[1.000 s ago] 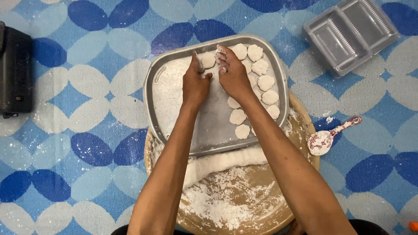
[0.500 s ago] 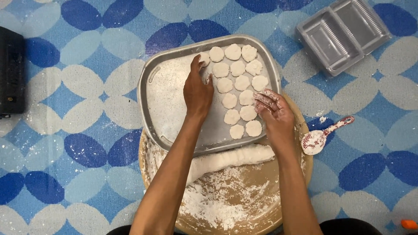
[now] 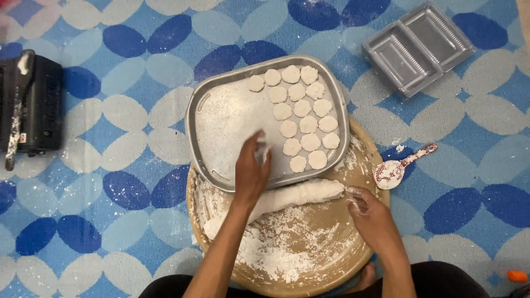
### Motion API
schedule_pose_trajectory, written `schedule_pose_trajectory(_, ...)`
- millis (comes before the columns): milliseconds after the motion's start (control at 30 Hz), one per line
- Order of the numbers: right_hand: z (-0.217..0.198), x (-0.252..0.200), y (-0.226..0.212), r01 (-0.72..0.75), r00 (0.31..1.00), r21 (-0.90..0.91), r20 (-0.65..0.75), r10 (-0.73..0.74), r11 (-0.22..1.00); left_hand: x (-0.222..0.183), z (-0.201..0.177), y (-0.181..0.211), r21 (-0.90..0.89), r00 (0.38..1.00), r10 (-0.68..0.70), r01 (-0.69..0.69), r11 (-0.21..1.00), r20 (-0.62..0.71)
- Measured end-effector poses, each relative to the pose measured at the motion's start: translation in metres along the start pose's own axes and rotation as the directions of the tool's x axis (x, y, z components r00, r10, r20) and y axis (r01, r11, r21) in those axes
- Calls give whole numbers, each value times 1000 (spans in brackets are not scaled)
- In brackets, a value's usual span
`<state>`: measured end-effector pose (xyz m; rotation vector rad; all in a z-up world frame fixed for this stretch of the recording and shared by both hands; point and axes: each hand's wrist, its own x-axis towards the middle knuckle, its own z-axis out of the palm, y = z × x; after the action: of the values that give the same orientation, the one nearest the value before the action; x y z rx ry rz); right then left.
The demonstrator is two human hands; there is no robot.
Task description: A person is portioning a long roll of white dough into small, flat discs and arranging them on a metal tray while sitting on the floor.
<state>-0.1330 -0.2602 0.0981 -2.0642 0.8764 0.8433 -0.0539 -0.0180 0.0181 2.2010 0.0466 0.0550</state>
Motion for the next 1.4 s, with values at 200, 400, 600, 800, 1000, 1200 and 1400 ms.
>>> schedule_pose_trajectory(200, 9, 18, 21, 444, 881, 5, -182, -436, 896, -121, 49, -4, 203, 850, 518, -526, 826, 97)
schedule_pose_trajectory(400, 28, 56, 59, 517, 852, 50, -125, -508, 855, -120, 106, 28, 398, 820, 457, -569, 720, 344)
schedule_pose_trajectory(600, 49, 100, 83, 469, 879, 3, -99, -466, 883, -98, 156, -15, 577, 830, 452, -555, 600, 327)
schedule_pose_trajectory(800, 48, 99, 79, 423, 904, 321, -90, -418, 847, -85, 135, -14, 512, 778, 392, -621, 594, 490)
schedule_pose_trajectory(1000, 32, 87, 80, 409, 909, 363, -83, -408, 837, -90, 123, -8, 432, 781, 418, -612, 662, 464)
schedule_pose_trajectory(1200, 42, 94, 82, 372, 928, 452, -152, -341, 811, -93, 118, -3, 449, 794, 405, -596, 666, 454)
schedule_pose_trajectory(1400, 44, 71, 75, 391, 916, 560, -166, -364, 730, -94, 125, -9, 432, 805, 449, -589, 683, 388)
